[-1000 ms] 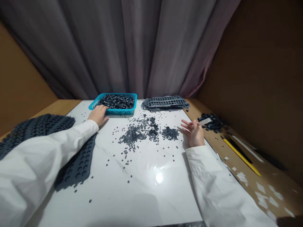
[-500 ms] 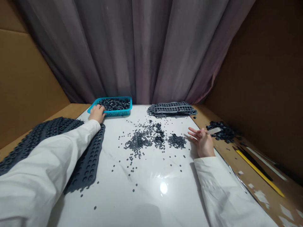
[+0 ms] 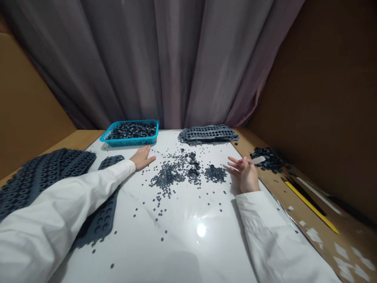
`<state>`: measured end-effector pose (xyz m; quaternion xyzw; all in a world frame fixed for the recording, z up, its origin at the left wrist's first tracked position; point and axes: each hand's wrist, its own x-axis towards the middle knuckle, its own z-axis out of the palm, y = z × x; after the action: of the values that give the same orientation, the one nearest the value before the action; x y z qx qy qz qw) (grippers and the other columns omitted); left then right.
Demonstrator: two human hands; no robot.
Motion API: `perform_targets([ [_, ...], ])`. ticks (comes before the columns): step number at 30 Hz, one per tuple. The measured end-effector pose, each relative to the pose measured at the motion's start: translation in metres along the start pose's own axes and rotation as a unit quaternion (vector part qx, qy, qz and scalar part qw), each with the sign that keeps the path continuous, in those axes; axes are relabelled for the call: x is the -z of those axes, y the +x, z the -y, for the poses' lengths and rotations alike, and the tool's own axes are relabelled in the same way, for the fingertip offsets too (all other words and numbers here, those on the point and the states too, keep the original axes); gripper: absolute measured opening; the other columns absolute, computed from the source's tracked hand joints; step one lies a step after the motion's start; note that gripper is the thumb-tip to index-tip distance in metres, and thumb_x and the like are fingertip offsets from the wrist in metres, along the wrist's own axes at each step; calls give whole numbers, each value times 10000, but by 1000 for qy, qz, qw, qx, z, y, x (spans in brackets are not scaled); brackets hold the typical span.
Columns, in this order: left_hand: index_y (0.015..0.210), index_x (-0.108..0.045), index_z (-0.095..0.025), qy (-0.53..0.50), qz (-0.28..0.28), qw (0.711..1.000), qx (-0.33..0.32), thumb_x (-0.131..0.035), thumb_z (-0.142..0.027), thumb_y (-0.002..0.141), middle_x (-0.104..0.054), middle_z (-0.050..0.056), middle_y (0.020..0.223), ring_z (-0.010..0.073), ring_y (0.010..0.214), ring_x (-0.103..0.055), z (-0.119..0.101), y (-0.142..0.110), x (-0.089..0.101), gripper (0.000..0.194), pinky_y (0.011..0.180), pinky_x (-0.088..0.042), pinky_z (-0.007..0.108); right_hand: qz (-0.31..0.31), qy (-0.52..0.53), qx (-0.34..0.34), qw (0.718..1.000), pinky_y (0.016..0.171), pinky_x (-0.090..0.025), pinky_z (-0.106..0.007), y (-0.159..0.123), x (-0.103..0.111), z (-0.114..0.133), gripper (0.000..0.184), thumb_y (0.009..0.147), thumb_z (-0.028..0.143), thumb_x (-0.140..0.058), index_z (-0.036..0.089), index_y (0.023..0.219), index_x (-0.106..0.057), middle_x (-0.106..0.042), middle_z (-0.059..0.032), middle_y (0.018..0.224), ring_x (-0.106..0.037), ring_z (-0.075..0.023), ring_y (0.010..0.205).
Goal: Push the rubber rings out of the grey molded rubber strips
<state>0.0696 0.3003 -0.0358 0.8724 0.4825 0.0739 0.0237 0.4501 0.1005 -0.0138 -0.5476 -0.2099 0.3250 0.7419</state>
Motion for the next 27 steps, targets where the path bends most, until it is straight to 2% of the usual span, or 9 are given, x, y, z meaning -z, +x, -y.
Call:
perform_targets([
  [8,1295,-487,-176,12,-28,997,74,-576,-374,915,-446,119,1368,302,1208,-470,9,8,5,437,984,-396,540,11,-3,-1,1000,462,-528,-186,-1,-2,2,328,831,485,-595,216,705,-456,-732,-24,796,-667,-121,627],
  [13,1313,-474,-180,15,-21,997,75,-571,-380,917,-424,122,1391,315,1239,-441,4,5,3,454,1009,-360,565,7,-7,3,1000,458,-527,-184,0,-3,2,337,823,497,-603,215,713,-455,-731,-32,796,-664,-122,623],
  [16,1353,-439,-189,3,8,1000,15,-556,-397,924,-367,124,1447,333,1300,-376,-5,-1,4,491,1048,-293,594,12,-5,-3,1000,470,-529,-179,-1,-4,1,332,830,487,-600,211,713,-459,-731,-39,791,-662,-115,612],
  [19,1430,-339,-175,-17,62,994,-92,-486,-473,940,-263,141,1521,335,1377,-265,-21,-9,6,591,1098,-207,578,15,-7,-5,1000,487,-538,-187,-3,-5,1,331,830,491,-598,211,718,-461,-732,-35,777,-666,-116,610],
  [22,1495,-195,-142,-37,113,973,-199,-324,-585,949,-176,136,1556,290,1423,-170,-43,-19,12,715,1147,-141,466,11,-5,-7,1000,485,-534,-186,-3,-5,1,350,811,508,-618,210,717,-461,-732,-39,767,-666,-116,604],
  [24,1511,-129,-139,-50,135,955,-259,-247,-633,938,-153,107,1561,253,1428,-166,-59,-28,15,766,1155,-139,377,13,-6,-8,1000,477,-526,-181,-3,-5,1,364,798,521,-629,209,713,-460,-731,-37,759,-666,-115,599],
  [27,1517,-77,-135,-58,141,936,-317,-298,-711,883,-108,95,1570,255,1428,-166,-83,-46,17,885,1158,-136,340,18,-12,-3,1000,489,-531,-189,-2,-3,0,382,780,546,-632,212,708,-461,-732,-32,771,-670,-119,609],
])
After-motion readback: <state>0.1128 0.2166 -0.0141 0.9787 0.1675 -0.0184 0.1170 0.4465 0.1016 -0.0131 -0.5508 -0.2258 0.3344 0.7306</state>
